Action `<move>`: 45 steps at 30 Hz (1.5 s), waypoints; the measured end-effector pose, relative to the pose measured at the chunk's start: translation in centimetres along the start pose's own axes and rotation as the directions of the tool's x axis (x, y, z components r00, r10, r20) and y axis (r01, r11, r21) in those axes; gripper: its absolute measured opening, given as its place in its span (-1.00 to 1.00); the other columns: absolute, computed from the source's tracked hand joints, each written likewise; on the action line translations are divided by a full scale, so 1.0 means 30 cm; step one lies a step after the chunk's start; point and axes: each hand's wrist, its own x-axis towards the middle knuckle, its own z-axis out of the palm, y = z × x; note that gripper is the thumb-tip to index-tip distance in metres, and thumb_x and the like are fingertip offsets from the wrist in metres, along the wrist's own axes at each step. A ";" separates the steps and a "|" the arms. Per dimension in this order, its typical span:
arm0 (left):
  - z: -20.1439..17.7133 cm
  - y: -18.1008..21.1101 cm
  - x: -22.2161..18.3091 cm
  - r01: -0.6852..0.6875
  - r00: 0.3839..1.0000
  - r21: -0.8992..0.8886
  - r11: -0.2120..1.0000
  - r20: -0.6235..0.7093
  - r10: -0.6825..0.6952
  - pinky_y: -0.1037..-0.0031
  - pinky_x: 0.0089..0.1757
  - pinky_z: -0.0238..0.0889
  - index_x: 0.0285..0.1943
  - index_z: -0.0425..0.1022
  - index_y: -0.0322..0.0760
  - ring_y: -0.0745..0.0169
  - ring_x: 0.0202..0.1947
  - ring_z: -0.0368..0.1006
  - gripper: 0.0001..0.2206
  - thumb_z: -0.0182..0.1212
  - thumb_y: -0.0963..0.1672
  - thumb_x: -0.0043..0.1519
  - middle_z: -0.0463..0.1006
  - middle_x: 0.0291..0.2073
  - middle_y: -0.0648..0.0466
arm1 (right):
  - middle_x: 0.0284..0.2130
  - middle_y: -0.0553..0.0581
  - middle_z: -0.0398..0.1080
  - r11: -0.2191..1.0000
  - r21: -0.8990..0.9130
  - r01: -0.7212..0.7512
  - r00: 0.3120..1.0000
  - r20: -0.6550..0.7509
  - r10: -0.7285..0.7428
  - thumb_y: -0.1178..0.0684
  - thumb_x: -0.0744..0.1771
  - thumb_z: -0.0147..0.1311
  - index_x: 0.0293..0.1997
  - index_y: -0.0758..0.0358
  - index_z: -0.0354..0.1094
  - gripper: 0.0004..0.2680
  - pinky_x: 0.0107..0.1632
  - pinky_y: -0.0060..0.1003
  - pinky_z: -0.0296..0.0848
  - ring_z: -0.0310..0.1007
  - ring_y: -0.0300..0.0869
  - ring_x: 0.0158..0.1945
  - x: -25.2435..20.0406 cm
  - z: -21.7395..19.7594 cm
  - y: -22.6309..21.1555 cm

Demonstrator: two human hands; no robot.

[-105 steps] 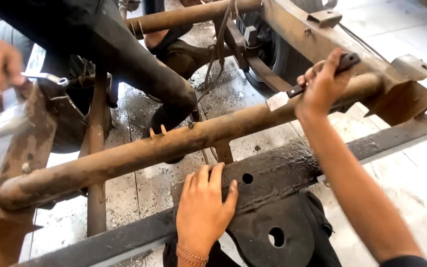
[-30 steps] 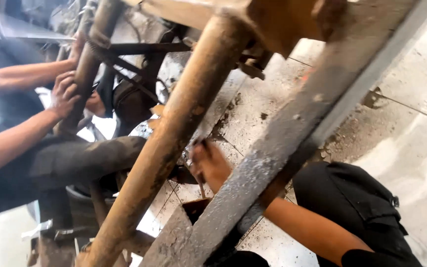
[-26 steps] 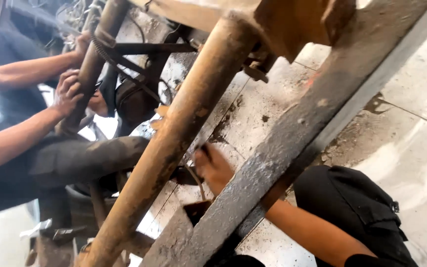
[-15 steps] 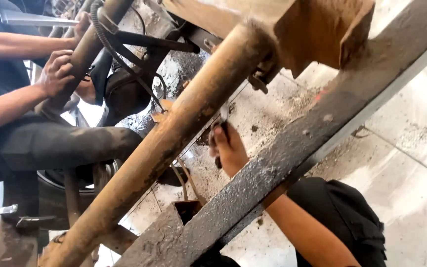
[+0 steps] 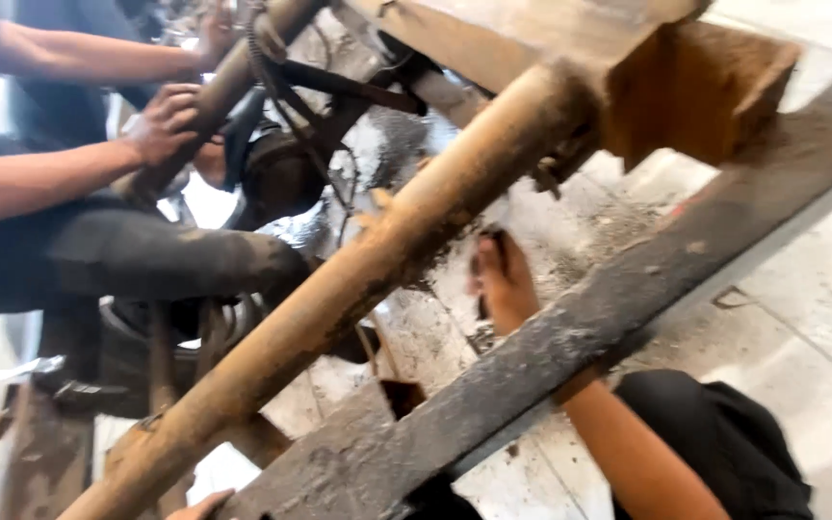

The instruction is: Scraping residue or paint off a car chassis using a handheld scraper tool.

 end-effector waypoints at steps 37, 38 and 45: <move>-0.987 1.225 0.620 0.495 0.805 -0.452 0.742 -0.081 -0.587 0.21 -0.05 0.38 0.00 0.59 -0.18 -0.13 -0.09 0.57 -0.69 0.24 -0.02 0.13 0.60 -0.12 -0.09 | -0.59 -0.05 0.06 0.967 0.173 -0.188 0.982 0.063 0.180 -0.20 0.45 -0.14 -0.17 0.19 0.19 -0.74 -0.52 -0.32 0.15 0.06 -0.32 -0.58 -0.126 0.209 0.029; -1.014 1.251 0.623 0.518 0.768 -0.475 0.712 -0.107 -0.631 0.21 -0.05 0.38 0.00 0.59 -0.18 -0.13 -0.09 0.57 -0.69 0.24 -0.02 0.13 0.60 -0.12 -0.09 | -0.59 -0.05 0.06 0.969 0.147 -0.199 0.975 0.124 0.182 -0.20 0.45 -0.14 -0.17 0.19 0.19 -0.74 -0.52 -0.32 0.15 0.06 -0.32 -0.58 -0.075 0.231 0.035; -1.083 1.284 0.597 0.515 0.779 -0.522 0.680 -0.047 -0.625 0.21 0.03 0.26 0.11 0.53 -0.18 -0.09 0.04 0.43 -0.63 0.20 0.01 0.19 0.54 -0.07 -0.01 | -0.56 -0.03 0.14 0.962 0.153 -0.226 0.904 0.399 0.149 -0.27 0.47 -0.17 -0.11 0.16 0.22 -0.71 -0.46 -0.25 0.25 0.15 -0.27 -0.55 0.078 0.316 0.139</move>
